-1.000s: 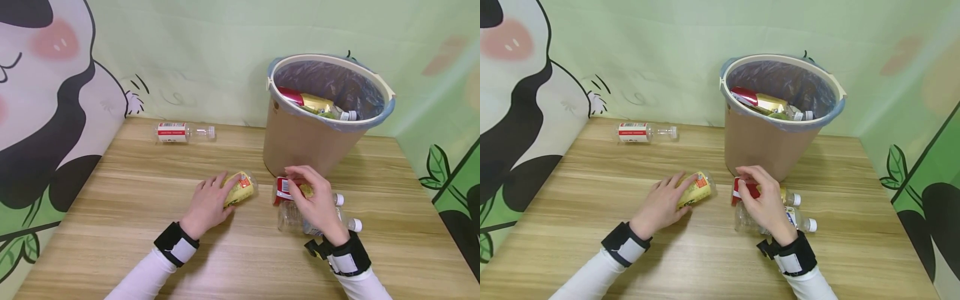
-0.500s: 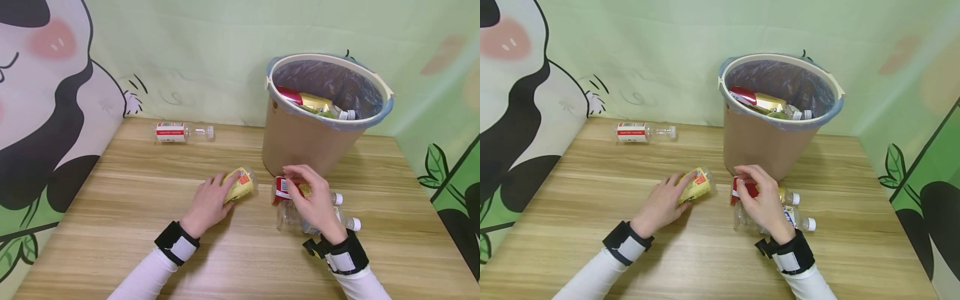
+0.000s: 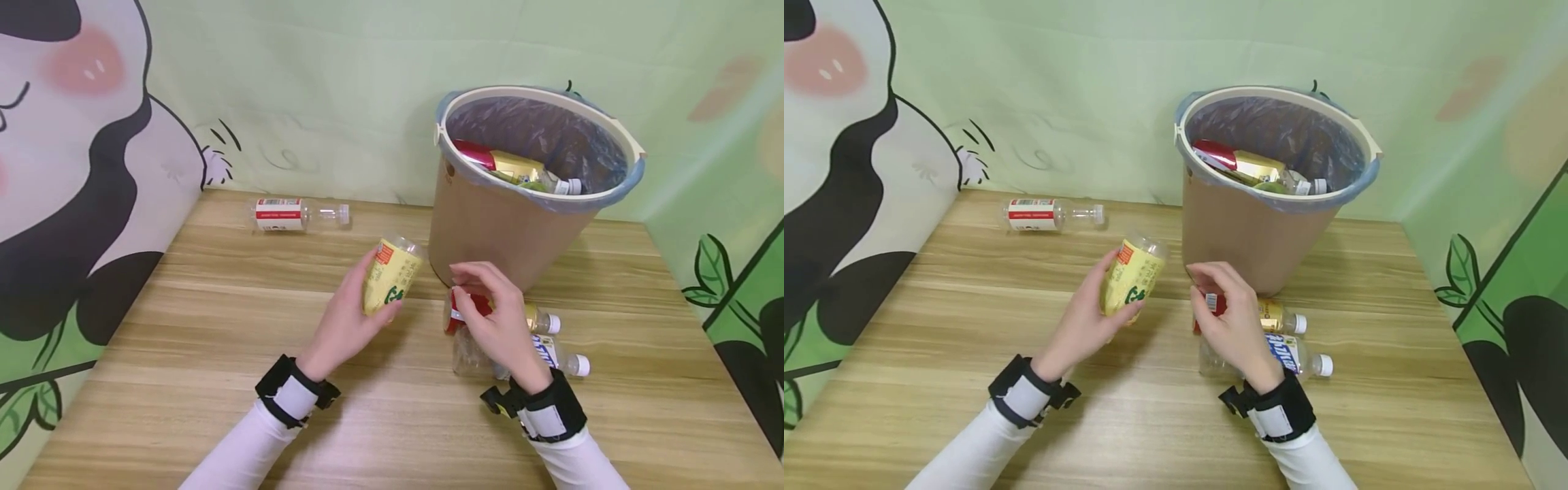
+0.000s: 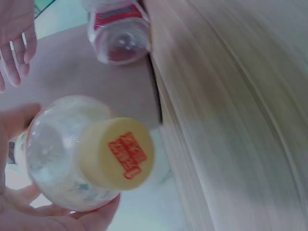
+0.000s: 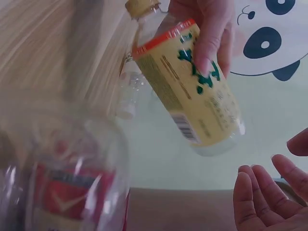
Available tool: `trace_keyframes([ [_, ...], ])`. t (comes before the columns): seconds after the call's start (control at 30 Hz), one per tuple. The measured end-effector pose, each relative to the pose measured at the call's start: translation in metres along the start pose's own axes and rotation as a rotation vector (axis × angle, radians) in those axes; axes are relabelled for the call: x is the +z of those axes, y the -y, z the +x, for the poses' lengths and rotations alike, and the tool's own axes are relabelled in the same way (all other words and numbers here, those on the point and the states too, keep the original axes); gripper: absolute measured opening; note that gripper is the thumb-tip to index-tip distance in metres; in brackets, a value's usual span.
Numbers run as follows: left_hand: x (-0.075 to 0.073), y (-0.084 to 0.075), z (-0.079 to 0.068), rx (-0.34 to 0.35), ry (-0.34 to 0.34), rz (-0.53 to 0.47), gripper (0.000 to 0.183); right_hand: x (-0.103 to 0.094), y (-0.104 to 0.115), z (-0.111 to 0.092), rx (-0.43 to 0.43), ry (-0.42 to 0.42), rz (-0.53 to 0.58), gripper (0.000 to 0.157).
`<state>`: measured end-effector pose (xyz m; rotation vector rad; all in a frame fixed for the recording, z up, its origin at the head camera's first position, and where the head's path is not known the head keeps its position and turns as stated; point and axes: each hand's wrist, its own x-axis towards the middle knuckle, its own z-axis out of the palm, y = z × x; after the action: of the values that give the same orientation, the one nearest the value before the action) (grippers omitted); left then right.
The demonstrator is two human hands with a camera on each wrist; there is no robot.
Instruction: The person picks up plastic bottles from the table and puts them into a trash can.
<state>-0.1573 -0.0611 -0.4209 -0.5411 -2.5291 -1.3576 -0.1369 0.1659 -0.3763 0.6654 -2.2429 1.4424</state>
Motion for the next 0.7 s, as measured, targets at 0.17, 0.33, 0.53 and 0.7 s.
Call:
trace_keyframes([
  [0.17,-0.006,-0.026,0.003,-0.043,-0.044,-0.248,0.084,0.009,0.020,0.011,0.019,-0.010,0.049,0.031],
  [0.33,-0.011,-0.054,0.006,-0.062,-0.068,-0.419,0.079,0.022,0.009,0.014,0.052,-0.035,0.106,0.039],
  [0.53,-0.005,-0.064,0.008,-0.111,-0.065,-0.529,0.076,0.028,0.003,0.012,0.076,-0.015,0.132,0.047],
  [0.7,0.000,-0.064,0.009,-0.097,-0.040,-0.568,0.075,0.027,0.006,0.012,0.101,0.024,0.120,0.047],
])
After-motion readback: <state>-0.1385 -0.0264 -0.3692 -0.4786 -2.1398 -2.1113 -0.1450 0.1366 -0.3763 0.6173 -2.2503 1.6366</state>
